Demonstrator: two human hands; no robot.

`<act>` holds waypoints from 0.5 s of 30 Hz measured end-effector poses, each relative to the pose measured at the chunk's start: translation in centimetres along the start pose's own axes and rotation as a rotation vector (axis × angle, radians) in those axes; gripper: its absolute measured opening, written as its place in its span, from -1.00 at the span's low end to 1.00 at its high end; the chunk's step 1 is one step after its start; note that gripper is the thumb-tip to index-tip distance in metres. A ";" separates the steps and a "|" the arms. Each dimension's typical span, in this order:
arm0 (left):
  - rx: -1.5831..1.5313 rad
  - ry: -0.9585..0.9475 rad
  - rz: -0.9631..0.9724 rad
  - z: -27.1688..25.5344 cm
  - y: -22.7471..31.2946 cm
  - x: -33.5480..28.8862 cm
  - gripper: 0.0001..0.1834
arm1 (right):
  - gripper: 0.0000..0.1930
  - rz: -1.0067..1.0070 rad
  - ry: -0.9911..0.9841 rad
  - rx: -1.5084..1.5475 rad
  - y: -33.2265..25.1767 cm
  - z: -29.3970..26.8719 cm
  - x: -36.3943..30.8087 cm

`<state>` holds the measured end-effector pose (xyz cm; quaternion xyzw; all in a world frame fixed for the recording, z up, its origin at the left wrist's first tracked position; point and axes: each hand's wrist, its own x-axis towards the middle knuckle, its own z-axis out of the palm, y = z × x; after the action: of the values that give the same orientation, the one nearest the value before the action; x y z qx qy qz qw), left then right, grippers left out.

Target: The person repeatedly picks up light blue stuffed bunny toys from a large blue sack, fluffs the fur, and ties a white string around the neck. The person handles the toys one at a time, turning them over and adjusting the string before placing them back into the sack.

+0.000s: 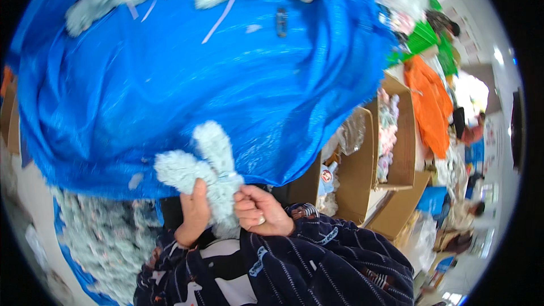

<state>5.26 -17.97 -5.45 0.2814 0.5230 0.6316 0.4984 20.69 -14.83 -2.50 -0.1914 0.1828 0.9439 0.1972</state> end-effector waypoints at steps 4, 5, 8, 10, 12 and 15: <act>0.159 -0.294 -0.146 0.0 1.6 1.4 -0.73 | -0.82 -0.229 0.205 -0.629 0.4 2.7 -0.6; 0.194 -0.383 -0.185 0.5 2.4 1.8 -0.71 | -0.79 -0.209 0.165 -0.731 0.0 2.6 -1.1; 0.167 -0.454 -0.306 1.4 3.6 2.7 -0.63 | -0.71 -0.136 0.129 -1.049 -1.3 2.7 -3.4; 0.177 -0.386 -0.183 1.9 2.8 2.4 -0.57 | -0.69 -0.084 0.219 -1.274 -2.6 3.4 -5.2; 0.119 -0.320 -0.231 1.9 1.9 2.1 -0.52 | -0.74 -0.346 0.245 -1.612 -3.9 2.6 -7.0; 0.117 -0.268 -0.226 2.0 1.2 2.2 -0.52 | -0.73 -0.744 0.491 -1.586 -7.8 3.6 -10.9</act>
<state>5.82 -15.12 -4.16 0.3312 0.5158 0.4971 0.6142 32.32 -9.98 3.18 -0.5132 -0.5572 0.6008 0.2553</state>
